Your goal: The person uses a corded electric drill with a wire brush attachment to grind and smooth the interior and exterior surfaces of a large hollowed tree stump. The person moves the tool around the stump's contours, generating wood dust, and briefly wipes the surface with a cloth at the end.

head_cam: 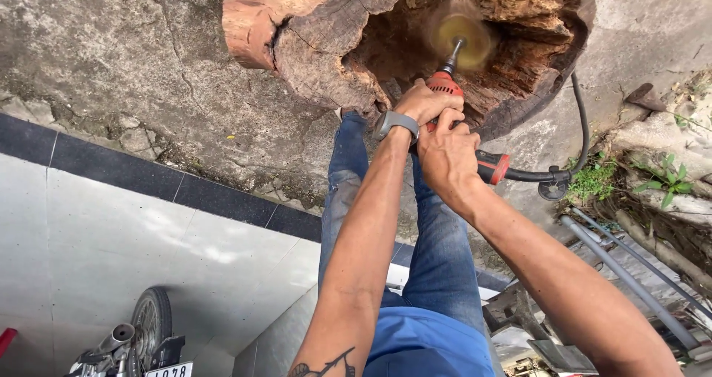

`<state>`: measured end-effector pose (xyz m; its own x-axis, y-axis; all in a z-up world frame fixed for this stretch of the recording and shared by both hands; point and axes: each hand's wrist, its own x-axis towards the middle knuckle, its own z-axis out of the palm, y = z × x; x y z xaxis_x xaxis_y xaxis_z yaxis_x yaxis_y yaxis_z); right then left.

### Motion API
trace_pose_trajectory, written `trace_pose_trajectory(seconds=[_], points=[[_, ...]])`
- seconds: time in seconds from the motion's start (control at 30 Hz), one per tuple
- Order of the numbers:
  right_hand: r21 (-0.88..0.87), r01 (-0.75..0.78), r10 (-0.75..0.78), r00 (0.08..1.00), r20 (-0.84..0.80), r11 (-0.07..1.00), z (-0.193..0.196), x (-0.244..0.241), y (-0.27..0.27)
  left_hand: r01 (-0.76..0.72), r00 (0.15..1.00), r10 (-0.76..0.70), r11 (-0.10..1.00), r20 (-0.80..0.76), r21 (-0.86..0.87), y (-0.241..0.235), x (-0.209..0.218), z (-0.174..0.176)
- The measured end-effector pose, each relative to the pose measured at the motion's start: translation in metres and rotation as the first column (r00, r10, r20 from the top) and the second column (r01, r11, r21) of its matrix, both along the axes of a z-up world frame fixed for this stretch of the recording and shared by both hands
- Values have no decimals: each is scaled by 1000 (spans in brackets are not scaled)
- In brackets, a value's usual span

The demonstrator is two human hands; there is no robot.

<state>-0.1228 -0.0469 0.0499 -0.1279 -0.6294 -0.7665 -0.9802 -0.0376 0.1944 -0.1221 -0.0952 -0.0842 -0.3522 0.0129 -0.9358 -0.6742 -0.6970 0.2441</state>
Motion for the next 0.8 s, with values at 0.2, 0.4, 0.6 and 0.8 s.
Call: trace_pose_trajectory(seconds=[0.2, 0.4, 0.6, 0.8], points=[[27, -32, 32, 999, -5, 999, 15, 5, -13, 21, 999, -21, 1000, -29, 10, -41, 19, 68], [14, -40, 39, 998, 46, 999, 11, -2, -10, 40, 999, -41, 999, -13, -25, -39, 25, 63], [72, 2, -8, 997, 82, 997, 14, -5, -17, 100, 994, -97, 994, 44, -53, -60, 32, 78], [77, 1, -4, 999, 35, 997, 11, 0, -14, 27, 998, -28, 999, 51, 20, -40, 21, 56]])
